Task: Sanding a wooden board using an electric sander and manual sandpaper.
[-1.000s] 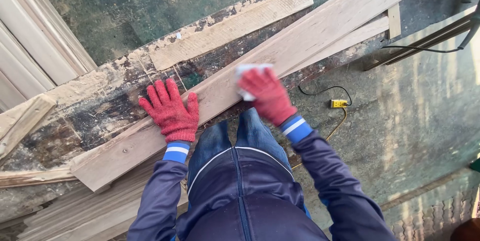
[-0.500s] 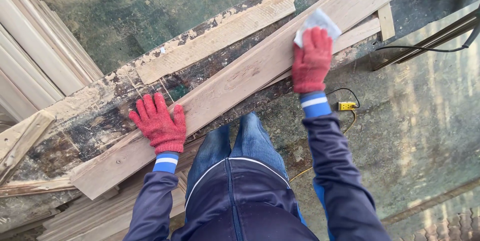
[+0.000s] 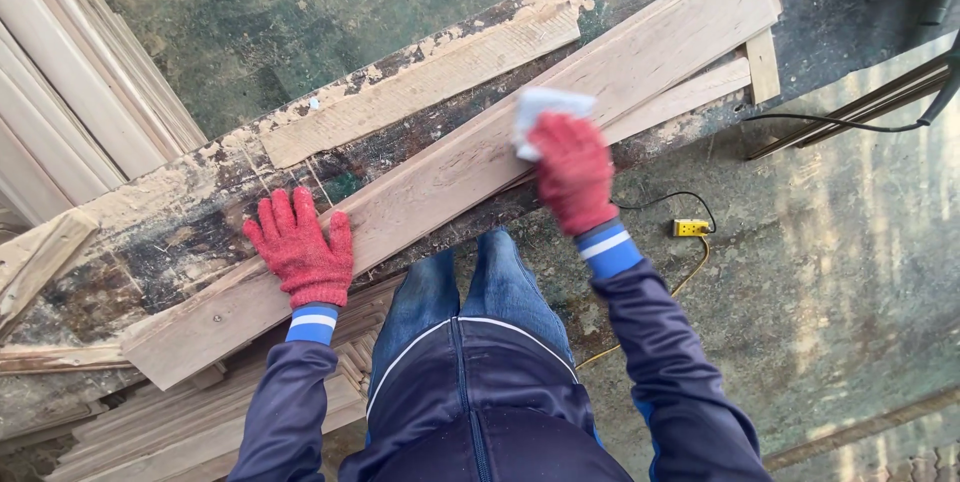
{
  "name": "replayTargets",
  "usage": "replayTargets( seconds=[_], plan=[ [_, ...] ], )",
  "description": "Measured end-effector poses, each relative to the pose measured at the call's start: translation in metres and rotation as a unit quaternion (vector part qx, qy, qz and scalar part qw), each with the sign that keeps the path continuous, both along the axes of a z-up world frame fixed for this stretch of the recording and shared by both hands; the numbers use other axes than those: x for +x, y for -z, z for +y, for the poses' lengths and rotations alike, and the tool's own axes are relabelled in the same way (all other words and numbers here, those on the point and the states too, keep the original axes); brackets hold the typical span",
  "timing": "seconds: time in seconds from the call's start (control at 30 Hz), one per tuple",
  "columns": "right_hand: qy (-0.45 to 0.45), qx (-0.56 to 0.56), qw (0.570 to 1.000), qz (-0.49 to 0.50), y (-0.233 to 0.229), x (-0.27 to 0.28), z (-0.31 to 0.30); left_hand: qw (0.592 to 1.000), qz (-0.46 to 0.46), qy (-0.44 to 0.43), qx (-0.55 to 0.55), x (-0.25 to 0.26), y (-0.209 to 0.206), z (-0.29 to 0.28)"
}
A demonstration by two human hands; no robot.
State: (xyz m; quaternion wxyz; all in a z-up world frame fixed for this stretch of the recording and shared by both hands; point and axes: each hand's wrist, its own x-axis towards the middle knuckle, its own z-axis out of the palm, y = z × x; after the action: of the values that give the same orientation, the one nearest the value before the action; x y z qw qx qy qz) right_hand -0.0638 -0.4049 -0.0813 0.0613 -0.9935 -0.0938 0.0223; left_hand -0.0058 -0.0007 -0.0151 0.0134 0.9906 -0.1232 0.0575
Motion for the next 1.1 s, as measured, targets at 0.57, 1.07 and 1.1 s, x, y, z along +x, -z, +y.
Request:
replayTargets(
  seconds=[0.57,1.07,1.1],
  plan=[
    [0.050,0.098,0.994,0.026,-0.097,0.042,0.017,0.999,0.012,-0.030,-0.003,-0.003,-0.007,-0.003],
    [0.146,0.091,0.980,-0.100,-0.034,0.031,0.063,1.000,0.011,-0.020,-0.004,0.001,-0.001,-0.001],
    [0.146,0.093,0.980,-0.099,-0.033,0.028,0.070,1.000,0.011,-0.020,-0.002,0.001,-0.001,-0.001]
  ],
)
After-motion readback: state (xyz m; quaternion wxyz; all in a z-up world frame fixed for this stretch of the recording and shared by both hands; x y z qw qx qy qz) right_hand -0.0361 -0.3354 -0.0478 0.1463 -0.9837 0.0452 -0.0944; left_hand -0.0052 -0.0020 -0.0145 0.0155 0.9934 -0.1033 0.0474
